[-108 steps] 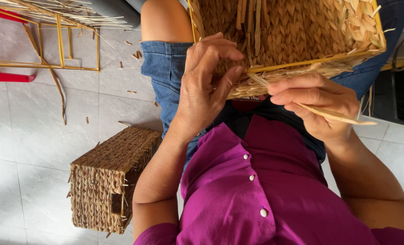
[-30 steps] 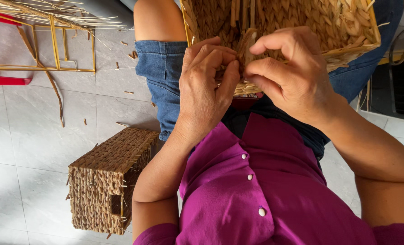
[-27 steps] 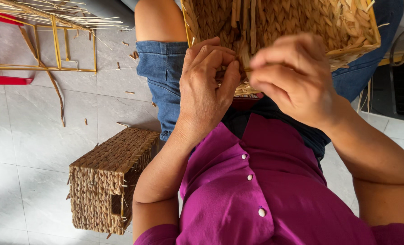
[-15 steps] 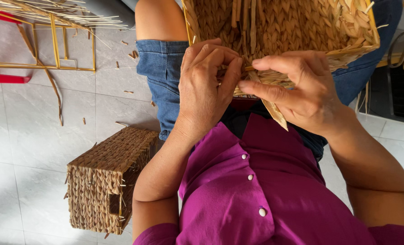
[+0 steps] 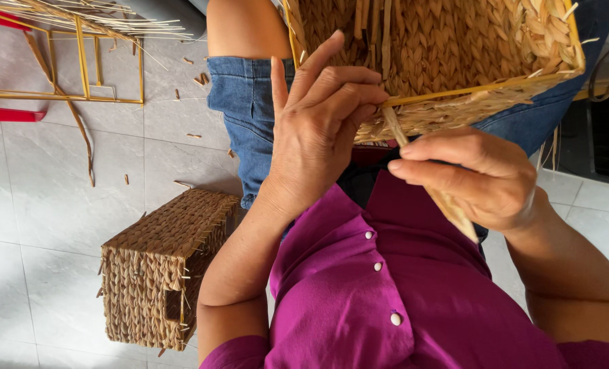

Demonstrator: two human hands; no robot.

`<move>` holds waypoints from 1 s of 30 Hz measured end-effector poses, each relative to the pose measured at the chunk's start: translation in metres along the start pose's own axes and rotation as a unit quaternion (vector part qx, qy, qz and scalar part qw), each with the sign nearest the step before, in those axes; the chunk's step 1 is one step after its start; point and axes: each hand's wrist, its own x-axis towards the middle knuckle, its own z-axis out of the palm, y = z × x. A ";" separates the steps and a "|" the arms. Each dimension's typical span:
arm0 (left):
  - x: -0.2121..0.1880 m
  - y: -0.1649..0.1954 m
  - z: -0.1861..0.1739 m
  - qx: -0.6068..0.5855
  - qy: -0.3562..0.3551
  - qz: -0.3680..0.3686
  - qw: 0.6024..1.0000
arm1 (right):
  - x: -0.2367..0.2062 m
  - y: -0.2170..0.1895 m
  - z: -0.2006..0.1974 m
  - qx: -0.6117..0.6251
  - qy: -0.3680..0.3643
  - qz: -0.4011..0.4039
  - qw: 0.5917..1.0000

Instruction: The person sits on the floor with a woven water hyacinth basket on their lap. They trim protruding strands with scissors, tuck loose ends into the weave, and wrap and weave a strand along the rim to finish the basket edge.

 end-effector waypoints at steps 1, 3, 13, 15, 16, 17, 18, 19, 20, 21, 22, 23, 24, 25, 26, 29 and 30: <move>0.001 0.002 0.003 0.010 -0.007 0.003 1.000 | 0.006 -0.003 -0.003 0.000 -0.007 -0.015 1.000; 0.006 0.003 0.007 0.016 -0.018 0.010 1.000 | 0.024 -0.003 -0.014 -0.006 -0.004 0.011 1.000; 0.020 0.003 0.012 -0.042 -0.021 -0.015 0.999 | 0.075 0.099 -0.006 0.088 0.041 0.154 0.983; 0.020 0.003 0.016 -0.022 -0.008 -0.024 0.999 | 0.070 0.106 -0.015 -0.077 -0.009 0.042 0.996; 0.019 0.003 0.017 -0.021 -0.007 -0.025 0.999 | 0.068 0.106 -0.019 -0.142 -0.032 0.001 0.989; 0.019 0.003 0.018 -0.021 -0.006 -0.025 0.999 | 0.067 0.105 -0.023 -0.189 -0.046 -0.029 0.981; 0.019 0.004 0.018 -0.019 -0.009 -0.027 0.999 | 0.066 0.102 -0.027 -0.232 -0.059 -0.056 0.969; 0.018 0.004 0.018 -0.017 -0.013 -0.029 0.999 | 0.067 0.099 -0.029 -0.239 -0.058 -0.061 0.968; 0.018 0.005 0.017 -0.014 -0.017 -0.030 0.999 | 0.068 0.096 -0.031 -0.230 -0.051 -0.057 0.970; 0.019 0.006 0.017 -0.016 -0.019 -0.036 0.999 | 0.068 0.092 -0.031 -0.214 -0.045 -0.051 0.974; 0.019 0.007 0.017 -0.016 -0.021 -0.042 0.999 | 0.070 0.089 -0.030 -0.166 -0.038 -0.024 0.985; 0.020 0.008 0.017 -0.015 -0.024 -0.050 0.998 | 0.070 0.085 -0.029 -0.084 -0.024 0.024 0.996; 0.020 0.009 0.017 -0.003 -0.026 -0.053 0.998 | 0.072 0.083 -0.026 -0.026 -0.028 0.080 0.996; 0.020 0.010 0.017 0.009 -0.028 -0.056 0.998 | 0.073 0.080 -0.023 0.030 -0.025 0.136 0.990; 0.021 0.010 0.018 0.020 -0.029 -0.056 0.998 | 0.075 0.081 -0.022 0.113 -0.032 0.216 0.969; 0.019 0.010 0.018 0.037 -0.043 -0.055 0.997 | 0.079 0.081 -0.017 0.215 -0.037 0.299 0.929; 0.019 0.010 0.018 0.040 -0.043 -0.053 0.997 | 0.078 0.081 -0.015 0.225 -0.037 0.303 0.925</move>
